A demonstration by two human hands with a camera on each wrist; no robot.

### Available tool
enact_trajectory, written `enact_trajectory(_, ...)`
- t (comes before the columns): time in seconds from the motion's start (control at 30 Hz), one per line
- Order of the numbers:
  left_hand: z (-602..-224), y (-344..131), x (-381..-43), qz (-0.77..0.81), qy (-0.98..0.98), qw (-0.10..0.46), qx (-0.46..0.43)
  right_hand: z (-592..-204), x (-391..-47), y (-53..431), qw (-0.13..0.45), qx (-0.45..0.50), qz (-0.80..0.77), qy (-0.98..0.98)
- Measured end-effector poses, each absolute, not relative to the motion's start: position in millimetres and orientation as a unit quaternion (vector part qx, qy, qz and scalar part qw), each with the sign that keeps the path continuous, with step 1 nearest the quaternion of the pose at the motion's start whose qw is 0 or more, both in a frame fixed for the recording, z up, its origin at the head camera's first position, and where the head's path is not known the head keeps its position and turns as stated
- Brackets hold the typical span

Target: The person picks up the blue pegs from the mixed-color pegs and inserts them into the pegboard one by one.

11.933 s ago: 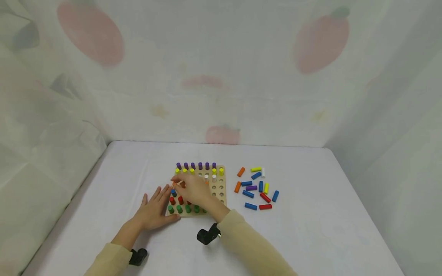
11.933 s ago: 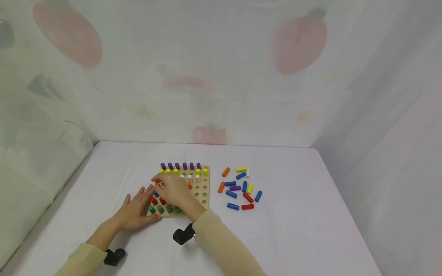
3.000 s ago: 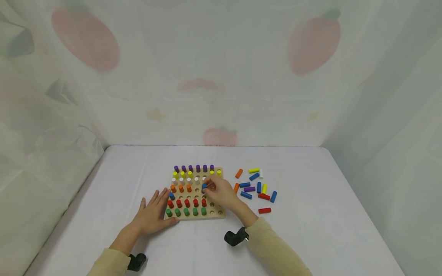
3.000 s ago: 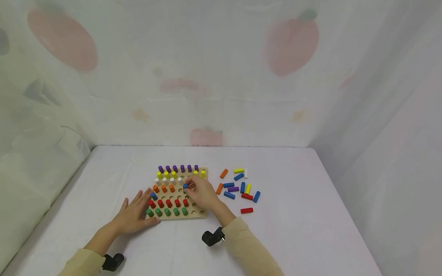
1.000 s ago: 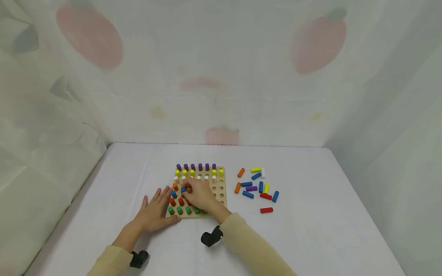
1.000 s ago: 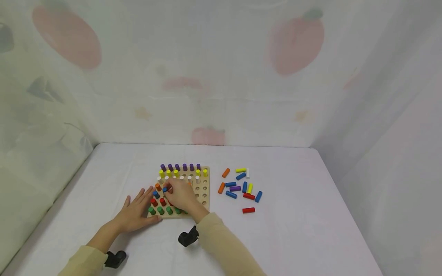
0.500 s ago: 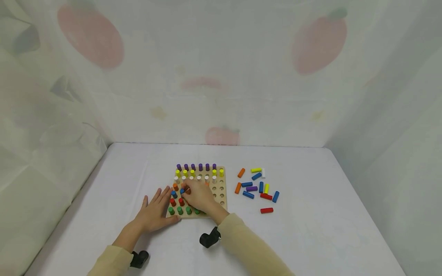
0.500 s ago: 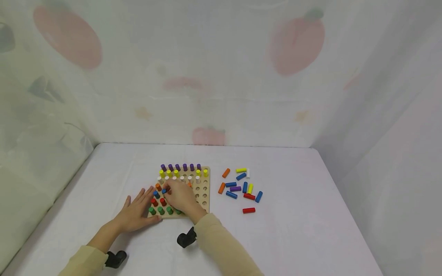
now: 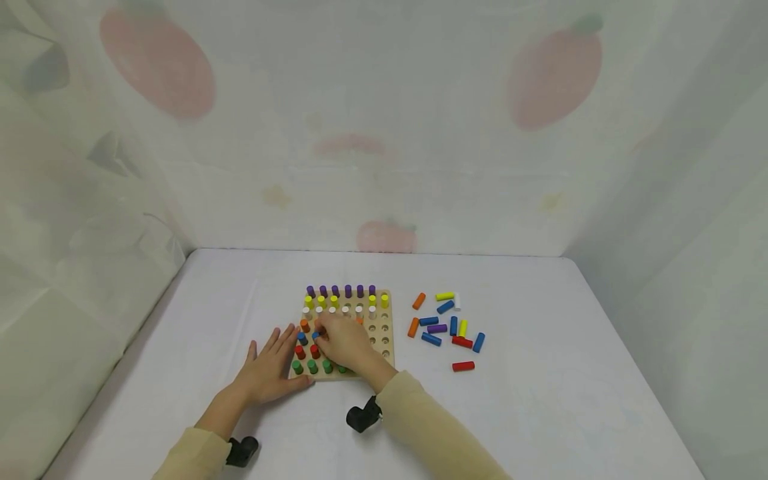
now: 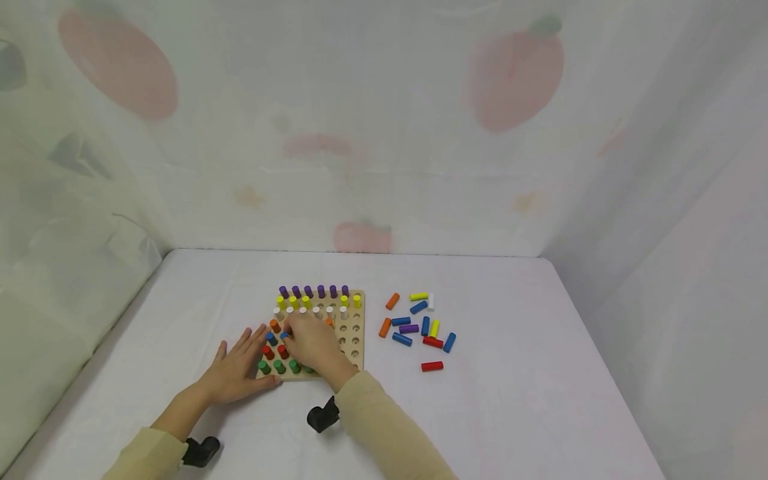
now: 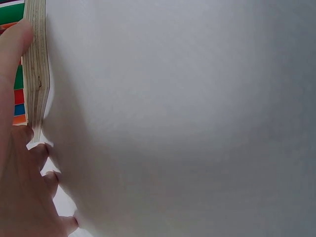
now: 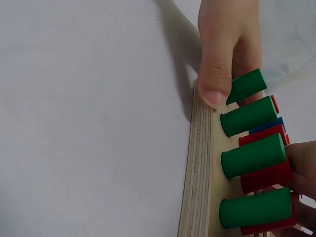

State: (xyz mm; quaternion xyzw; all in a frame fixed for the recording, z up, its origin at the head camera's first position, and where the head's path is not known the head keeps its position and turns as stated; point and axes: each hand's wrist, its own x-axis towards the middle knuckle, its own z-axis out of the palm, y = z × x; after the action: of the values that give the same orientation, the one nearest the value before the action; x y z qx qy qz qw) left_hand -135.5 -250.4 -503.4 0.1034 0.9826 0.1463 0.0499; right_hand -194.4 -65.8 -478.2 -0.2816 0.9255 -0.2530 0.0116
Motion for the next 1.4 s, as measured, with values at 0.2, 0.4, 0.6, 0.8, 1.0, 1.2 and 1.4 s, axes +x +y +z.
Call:
enact_trajectory(0.2, -505.1, -251.9, -136.7, 0.144, 0.983, 0.050, 0.106, -476.4, -193.3, -65.9, -0.001, -0.287, -0.229, 0.930)
enact_trajectory(0.4, -504.6, -252.1, -137.0, 0.142, 0.983, 0.053, 0.106, -475.1, -193.1, -65.9, -0.008, -0.287, -0.232, 0.929)
enact_trajectory(0.6, -504.2, -251.6, -136.2, 0.139, 0.983, 0.052, 0.105, -472.1, -191.6, -65.1, -0.015, -0.281, -0.239, 0.929)
enact_trajectory(0.8, -504.7, -251.2, -136.9, 0.142, 0.983, 0.053, 0.103, -469.6, -191.2, -63.4, -0.023, -0.274, -0.254, 0.927)
enact_trajectory(1.0, -505.7, -251.7, -137.0, 0.136, 0.984, 0.062, 0.099, -466.4, -190.5, -59.3, -0.020, -0.286, -0.272, 0.919)
enact_trajectory(1.2, -504.8, -252.1, -137.6, 0.138, 0.984, 0.051, 0.102, -458.9, -186.7, -53.8, -0.020, -0.310, -0.294, 0.904)
enact_trajectory(1.4, -505.2, -252.1, -137.3, 0.139, 0.983, 0.055, 0.102, -451.5, -182.9, -44.4, -0.035, -0.330, -0.309, 0.891)
